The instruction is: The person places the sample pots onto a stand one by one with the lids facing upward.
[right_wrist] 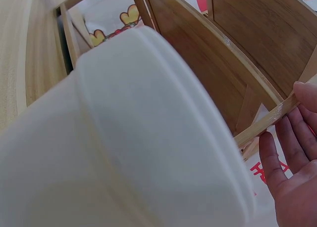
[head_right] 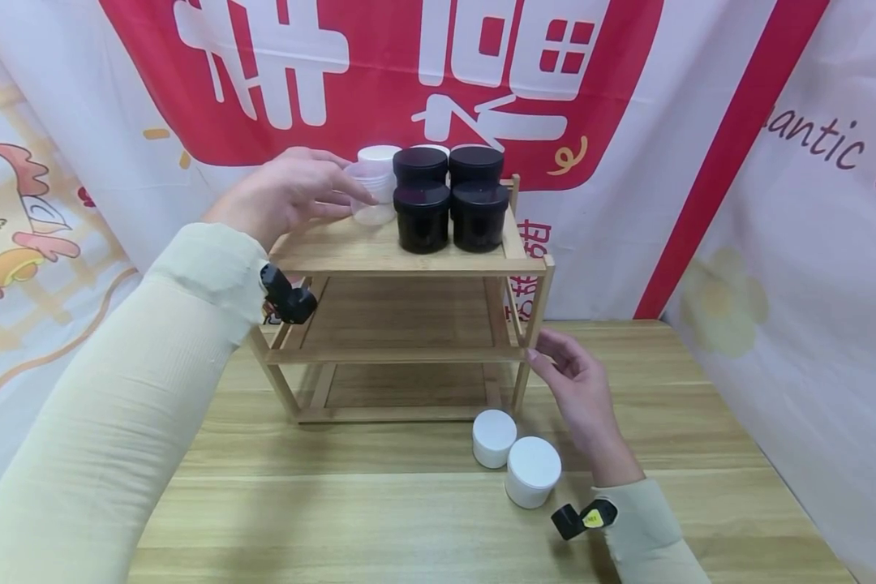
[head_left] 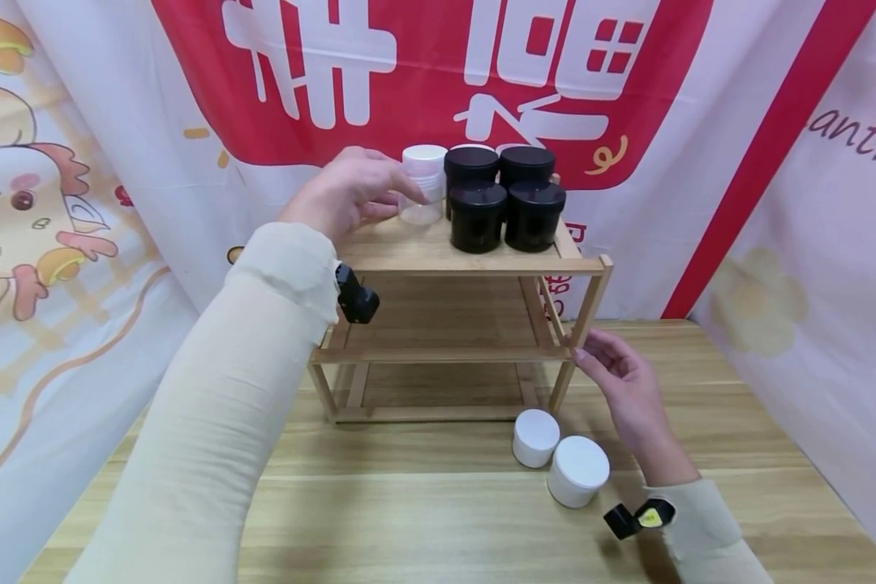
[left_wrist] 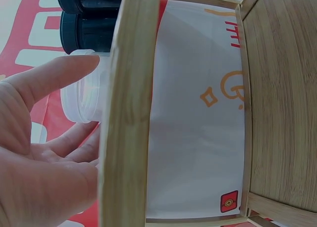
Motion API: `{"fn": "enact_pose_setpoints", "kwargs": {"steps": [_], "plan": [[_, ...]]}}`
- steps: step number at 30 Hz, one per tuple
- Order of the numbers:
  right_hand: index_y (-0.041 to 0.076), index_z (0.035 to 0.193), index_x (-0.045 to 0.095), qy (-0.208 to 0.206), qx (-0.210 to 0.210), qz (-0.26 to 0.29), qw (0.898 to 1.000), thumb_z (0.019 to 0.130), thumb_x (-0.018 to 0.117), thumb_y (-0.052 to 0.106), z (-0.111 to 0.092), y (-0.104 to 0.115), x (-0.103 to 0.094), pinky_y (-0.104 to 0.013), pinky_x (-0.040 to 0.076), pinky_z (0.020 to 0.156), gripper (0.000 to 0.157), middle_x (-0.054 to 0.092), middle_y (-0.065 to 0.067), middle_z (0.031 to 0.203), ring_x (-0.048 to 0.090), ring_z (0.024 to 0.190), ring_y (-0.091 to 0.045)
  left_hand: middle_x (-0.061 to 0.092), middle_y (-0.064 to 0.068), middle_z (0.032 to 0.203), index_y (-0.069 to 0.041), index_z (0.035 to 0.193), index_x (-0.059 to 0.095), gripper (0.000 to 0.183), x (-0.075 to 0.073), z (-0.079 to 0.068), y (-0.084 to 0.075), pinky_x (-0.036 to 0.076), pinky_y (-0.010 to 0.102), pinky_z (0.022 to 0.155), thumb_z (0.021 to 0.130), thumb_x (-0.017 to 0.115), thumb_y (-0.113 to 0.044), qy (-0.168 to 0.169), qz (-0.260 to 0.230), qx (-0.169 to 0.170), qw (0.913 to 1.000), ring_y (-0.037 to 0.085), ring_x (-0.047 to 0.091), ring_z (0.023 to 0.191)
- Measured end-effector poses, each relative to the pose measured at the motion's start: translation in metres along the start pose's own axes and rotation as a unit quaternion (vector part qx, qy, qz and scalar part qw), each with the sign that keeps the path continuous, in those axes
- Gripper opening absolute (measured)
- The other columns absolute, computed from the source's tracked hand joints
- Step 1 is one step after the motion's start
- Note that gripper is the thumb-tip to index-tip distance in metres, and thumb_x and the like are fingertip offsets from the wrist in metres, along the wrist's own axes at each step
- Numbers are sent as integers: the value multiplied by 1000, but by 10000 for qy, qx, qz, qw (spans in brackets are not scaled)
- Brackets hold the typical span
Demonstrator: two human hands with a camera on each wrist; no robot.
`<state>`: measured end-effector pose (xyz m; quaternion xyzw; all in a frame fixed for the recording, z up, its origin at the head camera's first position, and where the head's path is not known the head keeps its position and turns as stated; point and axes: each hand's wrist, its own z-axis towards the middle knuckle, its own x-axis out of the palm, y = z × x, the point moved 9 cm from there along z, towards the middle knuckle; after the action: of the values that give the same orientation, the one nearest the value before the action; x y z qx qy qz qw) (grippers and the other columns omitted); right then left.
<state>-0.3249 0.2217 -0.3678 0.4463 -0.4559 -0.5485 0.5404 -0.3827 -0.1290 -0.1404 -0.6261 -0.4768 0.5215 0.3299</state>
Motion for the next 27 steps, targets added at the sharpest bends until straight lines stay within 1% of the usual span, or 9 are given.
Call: {"fn": "enact_pose_setpoints", "kwargs": {"steps": [6, 10, 13, 17, 18, 20, 22, 24, 27], "plan": [[15, 136, 67, 12, -9, 28, 10000, 104, 73, 18, 0, 0, 0, -14, 56, 98, 32, 73, 17, 120, 66, 115, -5, 50, 1, 155, -17, 150, 58, 63, 1, -1, 1, 57, 30, 111, 93, 84, -15, 87, -114, 35, 9999, 23, 51, 138], [12, 137, 66, 35, -34, 86, 10000, 104, 72, 17, 0, 2, 1, -14, 56, 99, 33, 73, 16, 120, 66, 115, -5, 53, 0, 148, -15, 144, 60, 59, 0, -2, 3, 55, 30, 112, 91, 86, -16, 140, -235, 44, 9996, 21, 54, 131], [12, 138, 66, 46, -16, 32, 10000, 105, 72, 19, -1, 1, 1, -14, 56, 99, 35, 73, 16, 121, 66, 116, -5, 54, -1, 144, -16, 141, 61, 59, -2, -3, 6, 54, 28, 113, 89, 88, -18, 57, -287, 0, 9996, 20, 57, 128], [15, 138, 67, 38, -16, -30, 10000, 105, 72, 20, -1, 1, 0, -14, 56, 99, 34, 72, 16, 122, 65, 116, -5, 54, -1, 145, -16, 142, 62, 59, -5, -5, 10, 54, 26, 114, 89, 89, -19, -22, -267, 24, 9996, 21, 58, 132], [16, 137, 67, 45, -20, -30, 10000, 104, 73, 20, -1, 1, 0, -13, 56, 99, 33, 72, 16, 122, 65, 116, -5, 54, 0, 145, -15, 140, 63, 56, -6, -6, 11, 53, 27, 115, 90, 87, -19, -2, -272, 59, 9996, 22, 58, 133], [16, 138, 67, 67, -39, -43, 10000, 104, 73, 20, -1, 1, 1, -13, 56, 99, 34, 72, 16, 122, 65, 116, -5, 55, 0, 143, -14, 135, 67, 47, -9, -9, 13, 53, 29, 116, 92, 85, -19, 26, -278, 134, 9995, 23, 57, 136], [15, 138, 67, 65, -41, -81, 9999, 104, 73, 20, -1, 1, 1, -13, 56, 99, 34, 72, 16, 122, 66, 116, -5, 58, 1, 141, -11, 126, 70, 37, -13, -15, 14, 51, 32, 119, 93, 84, -18, 57, -333, 216, 9992, 25, 58, 137], [14, 139, 67, 64, -31, -88, 9999, 105, 73, 20, -1, 2, 1, -13, 56, 99, 35, 72, 17, 122, 65, 116, -5, 60, 2, 142, -10, 125, 72, 34, -18, -22, 14, 49, 34, 122, 94, 83, -17, 50, -311, 303, 9990, 25, 56, 140], [13, 140, 66, 41, -15, -87, 10000, 105, 73, 21, -2, 3, 1, -13, 55, 99, 36, 72, 17, 121, 65, 117, -5, 58, 4, 150, -11, 137, 70, 44, -23, -35, 10, 47, 36, 124, 96, 82, -21, -108, -253, 491, 9984, 26, 56, 143]]}}
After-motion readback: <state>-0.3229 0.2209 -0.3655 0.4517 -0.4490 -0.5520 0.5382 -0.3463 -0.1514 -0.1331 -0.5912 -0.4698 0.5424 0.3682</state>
